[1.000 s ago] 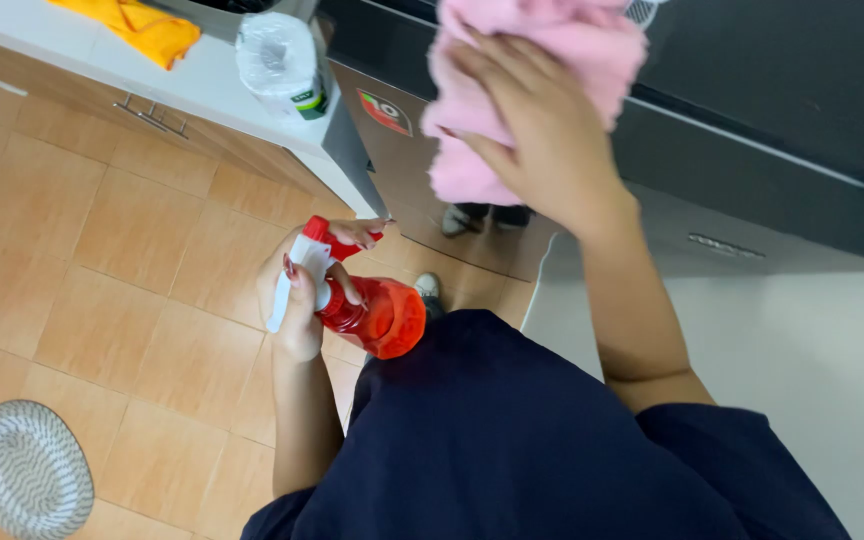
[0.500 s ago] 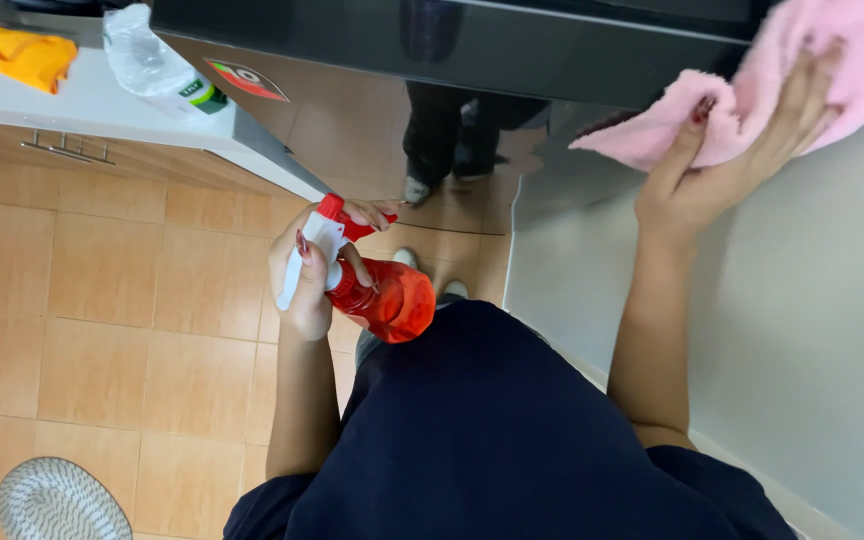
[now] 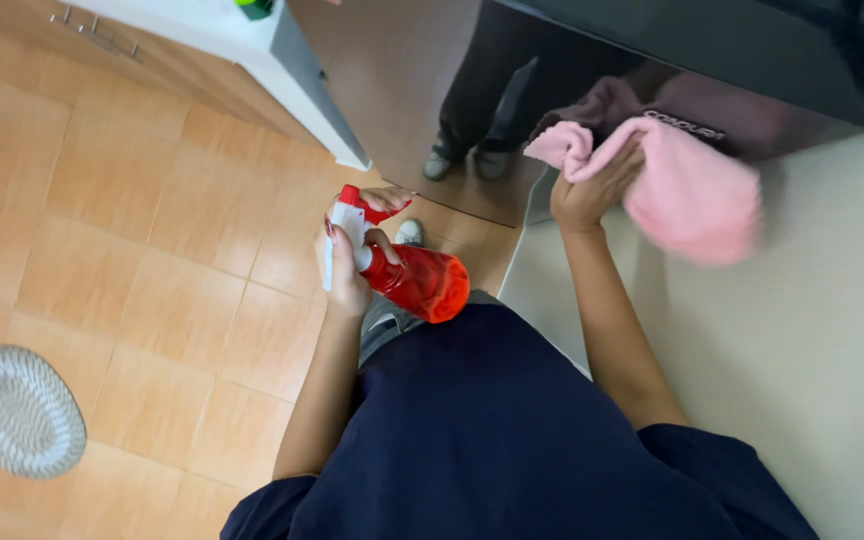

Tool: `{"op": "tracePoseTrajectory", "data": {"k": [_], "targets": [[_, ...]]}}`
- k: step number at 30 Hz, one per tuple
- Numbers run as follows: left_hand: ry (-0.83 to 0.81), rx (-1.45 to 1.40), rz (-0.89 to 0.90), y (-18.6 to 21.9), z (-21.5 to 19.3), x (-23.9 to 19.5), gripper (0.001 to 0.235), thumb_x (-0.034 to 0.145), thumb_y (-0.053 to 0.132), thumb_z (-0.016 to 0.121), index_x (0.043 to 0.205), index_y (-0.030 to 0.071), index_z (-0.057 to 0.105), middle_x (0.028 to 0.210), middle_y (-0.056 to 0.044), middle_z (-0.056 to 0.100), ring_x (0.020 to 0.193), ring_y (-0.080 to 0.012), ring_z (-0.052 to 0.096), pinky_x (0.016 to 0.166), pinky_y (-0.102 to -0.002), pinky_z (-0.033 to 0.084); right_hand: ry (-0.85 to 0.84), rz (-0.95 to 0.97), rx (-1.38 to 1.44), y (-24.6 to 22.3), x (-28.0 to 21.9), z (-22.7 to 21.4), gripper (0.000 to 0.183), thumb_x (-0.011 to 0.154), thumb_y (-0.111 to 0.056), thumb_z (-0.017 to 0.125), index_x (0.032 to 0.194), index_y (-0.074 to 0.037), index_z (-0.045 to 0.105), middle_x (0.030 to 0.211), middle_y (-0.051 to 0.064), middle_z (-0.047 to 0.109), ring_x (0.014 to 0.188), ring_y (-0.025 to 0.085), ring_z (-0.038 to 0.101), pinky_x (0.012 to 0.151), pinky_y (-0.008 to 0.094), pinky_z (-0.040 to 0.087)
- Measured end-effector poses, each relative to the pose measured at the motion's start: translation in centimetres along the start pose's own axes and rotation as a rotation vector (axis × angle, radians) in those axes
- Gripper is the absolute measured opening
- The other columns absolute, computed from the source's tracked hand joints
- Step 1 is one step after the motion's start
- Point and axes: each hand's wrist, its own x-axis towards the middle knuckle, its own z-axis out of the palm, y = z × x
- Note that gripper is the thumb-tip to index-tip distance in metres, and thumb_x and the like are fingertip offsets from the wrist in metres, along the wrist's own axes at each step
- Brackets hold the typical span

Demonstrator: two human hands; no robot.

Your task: The person cleans a white wire dish rack using a spray bottle and a pink cloth, then places it on top of a black refrigerator. They proceed to wipe the refrigerator's top surface and front door with the cloth and spray. The person also moves a blue can and a toothpaste box into the rack.

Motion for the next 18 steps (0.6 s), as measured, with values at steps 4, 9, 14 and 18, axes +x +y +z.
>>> {"op": "tracePoseTrajectory", "data": {"k": [4,9,14,18], "targets": [[0.064,-0.023,-0.035,-1.0,-0.9,-1.3,0.064,0.109,0.06,0.041,0.122,-0.001,0.053,0.133,-0.023,0.062,0.111,-0.0275,0.063,0.071,-0.029,0.051,-0.161,-0.162,0.119,-0.3,2.4,0.7,0.082,0.113,-0.032,0.056,0.16,0.011,0.005,0.168,0.031,0.009,0.16,0.045,0.008,0.133,0.052,0.005],[0.144,0.064,0.022,-1.9,-1.1,-0.3,0.06,0.11,0.059,0.04,0.12,0.001,0.052,0.143,-0.023,0.059,0.139,-0.032,0.055,0.117,-0.048,0.048,-0.216,-0.274,0.331,-8.7,10.6,-2.3,0.061,0.111,-0.017,0.055,0.157,0.009,0.024,0.159,0.024,0.036,0.153,0.038,0.034,0.129,0.043,0.023],[0.076,0.123,0.187,-3.4,-1.1,1.8,0.057,0.114,0.053,0.039,0.119,-0.002,0.052,0.114,-0.022,0.066,0.124,-0.0372,0.065,0.127,-0.053,0.042,-0.297,-0.196,0.433,-7.6,11.2,0.4,0.037,0.108,-0.006,0.049,0.143,0.003,0.054,0.138,0.014,0.07,0.133,0.03,0.065,0.118,0.037,0.045],[0.116,0.204,0.222,-3.9,-2.5,3.0,0.057,0.114,0.049,0.039,0.115,-0.006,0.053,0.108,-0.022,0.065,0.118,-0.0343,0.066,0.115,-0.05,0.049,-0.167,-0.268,0.24,-9.5,11.9,-2.1,0.034,0.109,-0.007,0.05,0.14,0.007,0.057,0.135,0.022,0.068,0.128,0.034,0.064,0.114,0.038,0.047]]}}
